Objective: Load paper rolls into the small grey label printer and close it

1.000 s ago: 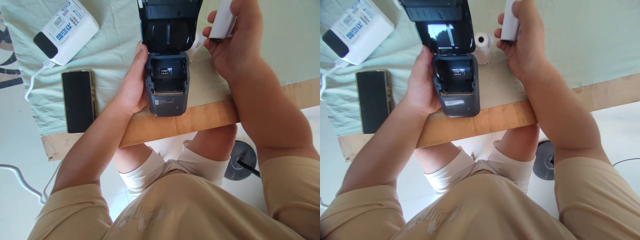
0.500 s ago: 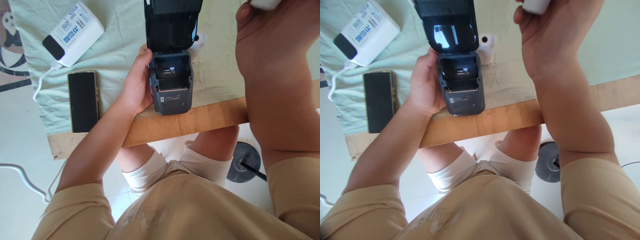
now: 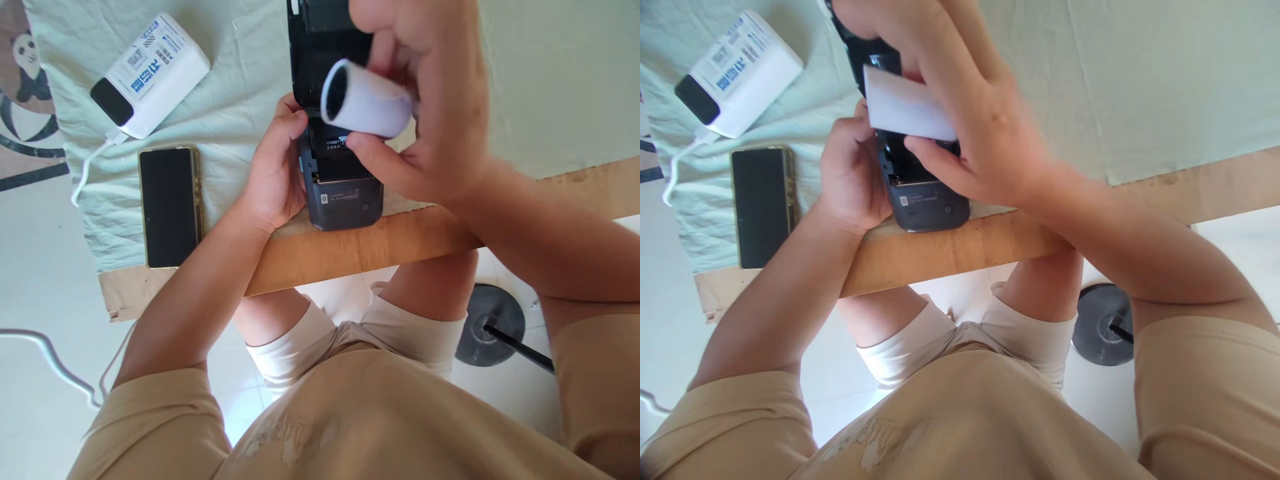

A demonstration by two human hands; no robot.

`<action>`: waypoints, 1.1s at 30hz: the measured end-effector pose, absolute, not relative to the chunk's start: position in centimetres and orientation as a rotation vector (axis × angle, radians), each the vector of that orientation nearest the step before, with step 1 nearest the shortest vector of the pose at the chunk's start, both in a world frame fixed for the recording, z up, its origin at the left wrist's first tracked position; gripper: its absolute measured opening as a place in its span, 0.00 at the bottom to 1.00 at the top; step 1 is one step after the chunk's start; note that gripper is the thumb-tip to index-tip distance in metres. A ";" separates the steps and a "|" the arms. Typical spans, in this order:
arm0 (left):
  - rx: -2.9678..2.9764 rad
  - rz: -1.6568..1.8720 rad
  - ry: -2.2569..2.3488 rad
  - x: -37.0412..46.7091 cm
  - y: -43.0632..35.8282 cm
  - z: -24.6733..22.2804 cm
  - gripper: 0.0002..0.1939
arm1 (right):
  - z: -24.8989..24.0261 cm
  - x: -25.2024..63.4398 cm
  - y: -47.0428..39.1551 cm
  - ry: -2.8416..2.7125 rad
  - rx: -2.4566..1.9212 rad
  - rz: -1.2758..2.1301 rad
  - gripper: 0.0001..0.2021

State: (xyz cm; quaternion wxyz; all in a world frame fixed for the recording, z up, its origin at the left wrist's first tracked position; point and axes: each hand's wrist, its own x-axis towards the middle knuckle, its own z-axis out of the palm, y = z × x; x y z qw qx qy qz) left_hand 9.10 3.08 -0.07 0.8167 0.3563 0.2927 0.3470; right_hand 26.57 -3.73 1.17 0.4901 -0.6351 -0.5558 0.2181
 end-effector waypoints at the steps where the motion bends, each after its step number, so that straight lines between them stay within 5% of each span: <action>1: 0.758 0.746 0.640 9.2 3.0 0.0 0.07 | 0.9 26.5 -3.1 -1.456 -1.523 0.437 0.22; 18: 0.744 0.803 0.601 8.9 3.4 -0.9 0.12 | -3.4 26.8 -1.7 -1.606 -0.936 0.133 0.08; 26: 0.854 0.728 0.398 7.8 4.6 -3.6 0.14 | -3.4 26.1 -2.0 -1.522 -1.093 0.140 0.06; 33: 0.949 0.686 0.271 7.4 6.2 -5.3 0.28 | -3.5 26.9 -1.8 -1.513 -1.134 0.088 0.08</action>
